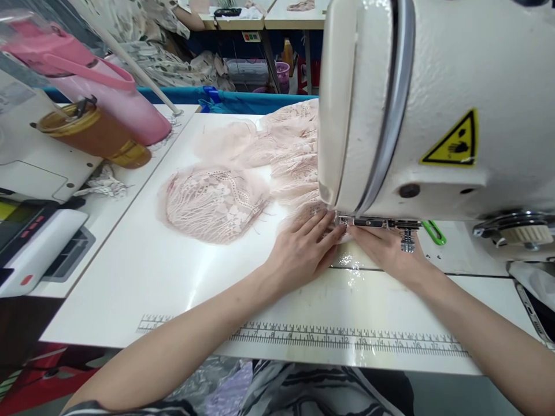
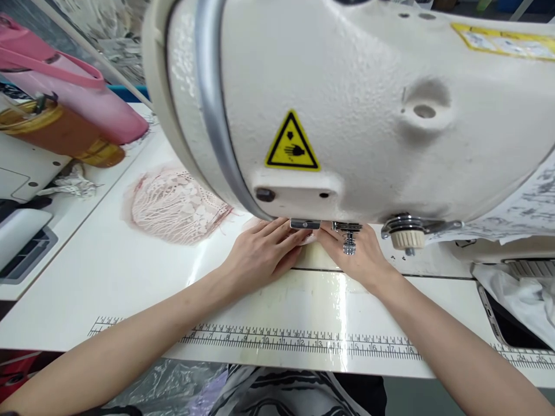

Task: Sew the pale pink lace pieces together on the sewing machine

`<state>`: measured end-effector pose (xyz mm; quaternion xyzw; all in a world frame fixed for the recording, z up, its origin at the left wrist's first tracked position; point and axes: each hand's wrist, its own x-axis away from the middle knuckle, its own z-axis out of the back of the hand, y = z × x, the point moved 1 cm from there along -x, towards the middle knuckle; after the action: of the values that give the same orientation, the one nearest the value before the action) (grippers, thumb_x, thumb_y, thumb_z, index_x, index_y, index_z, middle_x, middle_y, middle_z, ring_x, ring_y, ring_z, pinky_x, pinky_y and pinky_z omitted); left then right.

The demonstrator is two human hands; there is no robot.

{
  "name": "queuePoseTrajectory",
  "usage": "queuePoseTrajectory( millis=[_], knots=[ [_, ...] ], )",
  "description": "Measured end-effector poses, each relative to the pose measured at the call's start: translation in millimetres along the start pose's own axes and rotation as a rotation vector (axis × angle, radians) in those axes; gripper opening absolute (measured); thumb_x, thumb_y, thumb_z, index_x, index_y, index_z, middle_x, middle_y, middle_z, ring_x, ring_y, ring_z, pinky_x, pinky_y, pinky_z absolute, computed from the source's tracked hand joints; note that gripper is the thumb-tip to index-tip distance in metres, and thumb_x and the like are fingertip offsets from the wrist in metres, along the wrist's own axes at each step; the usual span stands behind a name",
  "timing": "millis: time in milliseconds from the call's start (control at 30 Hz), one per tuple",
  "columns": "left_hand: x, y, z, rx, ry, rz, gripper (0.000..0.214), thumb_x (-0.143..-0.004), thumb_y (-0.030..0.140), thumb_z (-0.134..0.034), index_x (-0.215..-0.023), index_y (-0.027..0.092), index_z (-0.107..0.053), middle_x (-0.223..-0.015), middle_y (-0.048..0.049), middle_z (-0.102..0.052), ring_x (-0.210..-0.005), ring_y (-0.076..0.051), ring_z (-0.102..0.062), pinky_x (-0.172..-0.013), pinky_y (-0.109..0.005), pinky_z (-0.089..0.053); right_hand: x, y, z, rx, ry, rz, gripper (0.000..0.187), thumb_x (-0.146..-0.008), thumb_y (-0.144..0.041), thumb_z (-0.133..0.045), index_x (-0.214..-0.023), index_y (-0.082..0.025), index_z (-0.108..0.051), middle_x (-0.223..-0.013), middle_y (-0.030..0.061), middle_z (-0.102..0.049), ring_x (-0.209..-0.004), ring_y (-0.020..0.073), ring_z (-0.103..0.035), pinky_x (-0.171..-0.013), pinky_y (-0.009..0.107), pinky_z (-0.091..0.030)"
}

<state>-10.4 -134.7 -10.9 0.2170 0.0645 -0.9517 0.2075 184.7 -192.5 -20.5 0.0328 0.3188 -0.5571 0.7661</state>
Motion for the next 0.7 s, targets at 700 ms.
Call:
queuePoseTrajectory(
  millis=[700],
  knots=[
    [2, -3, 5.5, 0.059, 0.031, -0.071, 0.023, -0.093, 0.016, -0.043, -0.1, 0.008, -0.063, -0.115, -0.0124, -0.069, -0.108, -0.024, -0.066, -0.099, -0.04, -0.054, 0, -14, -3, 0.245, -0.091, 0.25, 0.016, -0.091, -0.013, -0.051, -0.101, -0.02, -0.062, -0.096, 0.001, -0.069, -0.09, 0.0118, -0.059, -0.078, 0.025, -0.044]
  ],
)
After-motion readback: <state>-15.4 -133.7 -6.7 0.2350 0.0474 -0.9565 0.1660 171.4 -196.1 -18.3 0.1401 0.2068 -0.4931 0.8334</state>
